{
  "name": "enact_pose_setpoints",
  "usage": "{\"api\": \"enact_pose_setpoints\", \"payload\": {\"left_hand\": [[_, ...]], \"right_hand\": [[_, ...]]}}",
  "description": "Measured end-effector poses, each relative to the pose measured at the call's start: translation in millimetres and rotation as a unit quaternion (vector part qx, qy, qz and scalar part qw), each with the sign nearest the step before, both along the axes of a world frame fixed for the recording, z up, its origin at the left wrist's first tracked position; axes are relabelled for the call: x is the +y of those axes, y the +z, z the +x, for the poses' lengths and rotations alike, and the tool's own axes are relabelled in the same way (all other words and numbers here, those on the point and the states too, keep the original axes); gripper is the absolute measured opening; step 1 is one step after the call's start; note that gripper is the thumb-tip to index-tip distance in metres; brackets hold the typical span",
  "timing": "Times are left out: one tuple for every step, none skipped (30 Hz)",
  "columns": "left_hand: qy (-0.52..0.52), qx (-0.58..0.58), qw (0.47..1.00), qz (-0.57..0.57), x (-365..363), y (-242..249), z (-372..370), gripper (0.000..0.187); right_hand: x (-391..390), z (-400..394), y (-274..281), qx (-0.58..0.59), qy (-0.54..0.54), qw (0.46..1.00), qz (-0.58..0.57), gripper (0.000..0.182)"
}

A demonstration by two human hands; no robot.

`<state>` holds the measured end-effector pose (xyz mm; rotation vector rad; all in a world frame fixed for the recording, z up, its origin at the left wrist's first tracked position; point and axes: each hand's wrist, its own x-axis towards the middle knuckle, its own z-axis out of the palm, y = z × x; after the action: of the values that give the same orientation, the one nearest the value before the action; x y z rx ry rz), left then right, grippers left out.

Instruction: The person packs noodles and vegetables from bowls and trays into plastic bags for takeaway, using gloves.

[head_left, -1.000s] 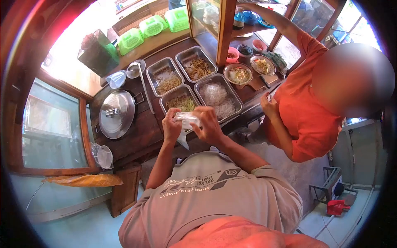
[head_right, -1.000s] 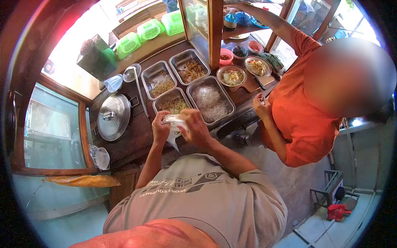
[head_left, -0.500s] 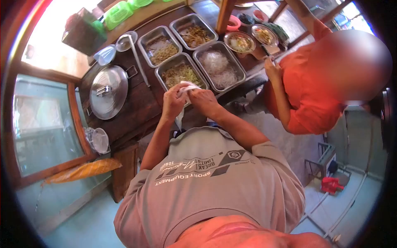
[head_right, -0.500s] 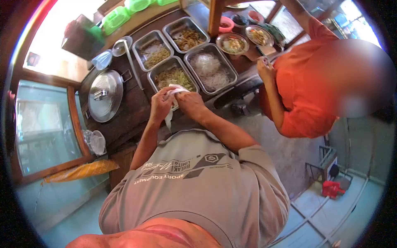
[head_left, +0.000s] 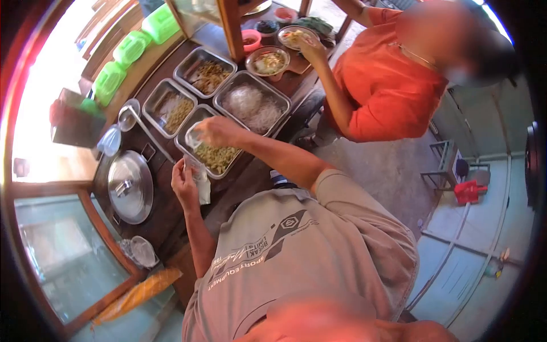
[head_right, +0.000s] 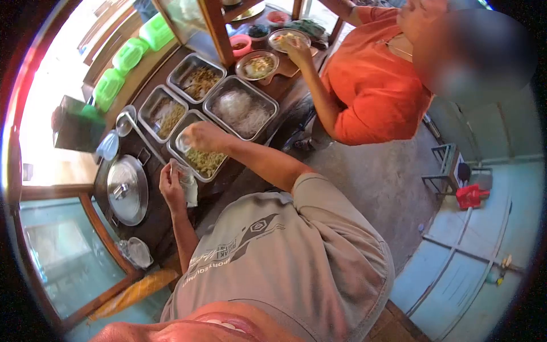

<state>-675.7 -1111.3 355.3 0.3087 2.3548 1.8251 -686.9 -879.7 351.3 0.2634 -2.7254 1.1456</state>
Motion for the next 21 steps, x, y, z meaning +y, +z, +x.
{"api": "enact_pose_setpoints", "payload": {"left_hand": [[-0.013,0.015,0.998,0.055,3.8,-10.6,-0.1,0.017],[-0.021,0.020,0.997,0.066,11.3,-3.9,2.1,0.016],[-0.028,0.025,0.996,0.075,18.6,3.8,7.6,0.015],[-0.032,0.029,0.995,0.085,24.6,12.4,11.8,0.014],[-0.040,0.047,0.996,0.071,28.8,18.2,11.9,0.013],[-0.060,0.069,0.995,0.045,32.1,20.5,11.3,0.013],[-0.075,0.091,0.993,0.018,33.0,22.5,10.8,0.013],[-0.086,0.112,0.990,-0.012,32.7,24.0,10.8,0.014],[-0.089,0.098,0.991,-0.015,35.4,24.3,10.1,0.014],[-0.078,0.077,0.994,-0.001,38.1,17.8,7.7,0.012],[-0.083,0.092,0.992,-0.032,40.9,22.0,5.3,0.012],[-0.087,0.105,0.988,-0.066,43.5,28.3,3.2,0.011],[-0.085,0.064,0.994,-0.031,48.5,32.3,1.9,0.011],[-0.077,0.024,0.997,0.004,52.6,35.8,1.2,0.011],[-0.080,-0.016,0.997,0.017,56.0,40.9,-0.4,0.014],[-0.085,-0.054,0.994,0.036,60.5,45.6,-2.4,0.019],[-0.090,-0.068,0.990,0.087,65.3,48.4,-3.5,0.022],[-0.100,-0.081,0.982,0.140,71.0,50.3,-3.4,0.025],[-0.115,-0.092,0.970,0.194,75.9,52.5,-1.0,0.028],[-0.121,-0.110,0.967,0.193,80.3,55.8,3.4,0.031],[-0.129,-0.126,0.965,0.192,85.1,59.6,7.0,0.033]], "right_hand": [[-10.8,8.9,0.2,0.073,0.020,0.994,-0.076,0.035],[-21.5,18.2,1.3,0.146,0.042,0.977,-0.150,0.036],[-25.3,28.6,3.1,0.076,0.069,0.974,-0.202,0.035],[-26.0,40.9,9.4,0.006,0.097,0.963,-0.252,0.035],[-23.3,50.0,13.2,-0.064,0.127,0.943,-0.300,0.034],[-17.0,53.2,11.2,-0.106,0.114,0.944,-0.292,0.033],[-10.2,53.6,6.4,-0.148,0.106,0.942,-0.283,0.031],[-5.2,54.6,3.1,-0.192,0.102,0.937,-0.274,0.030],[-0.4,58.8,0.4,-0.164,0.089,0.945,-0.269,0.028],[5.5,63.7,-1.4,-0.137,0.076,0.952,-0.265,0.026],[11.1,66.7,-1.5,-0.138,0.056,0.945,-0.290,0.027],[16.1,69.5,-0.2,-0.142,0.037,0.937,-0.316,0.028],[21.9,73.9,7.1,-0.133,0.015,0.930,-0.342,0.027],[26.7,78.3,15.9,-0.127,-0.004,0.921,-0.368,0.026],[32.7,81.3,20.0,-0.130,-0.019,0.913,-0.385,0.025],[38.9,83.2,23.9,-0.133,-0.036,0.907,-0.399,0.024],[43.5,86.1,30.1,-0.136,-0.044,0.902,-0.407,0.025],[48.8,90.6,36.6,-0.137,-0.056,0.899,-0.413,0.025],[51.9,94.0,38.9,-0.136,-0.074,0.895,-0.418,0.026],[52.9,96.4,37.8,-0.122,-0.080,0.890,-0.432,0.026],[54.2,98.6,36.5,-0.106,-0.089,0.884,-0.446,0.026]]}}
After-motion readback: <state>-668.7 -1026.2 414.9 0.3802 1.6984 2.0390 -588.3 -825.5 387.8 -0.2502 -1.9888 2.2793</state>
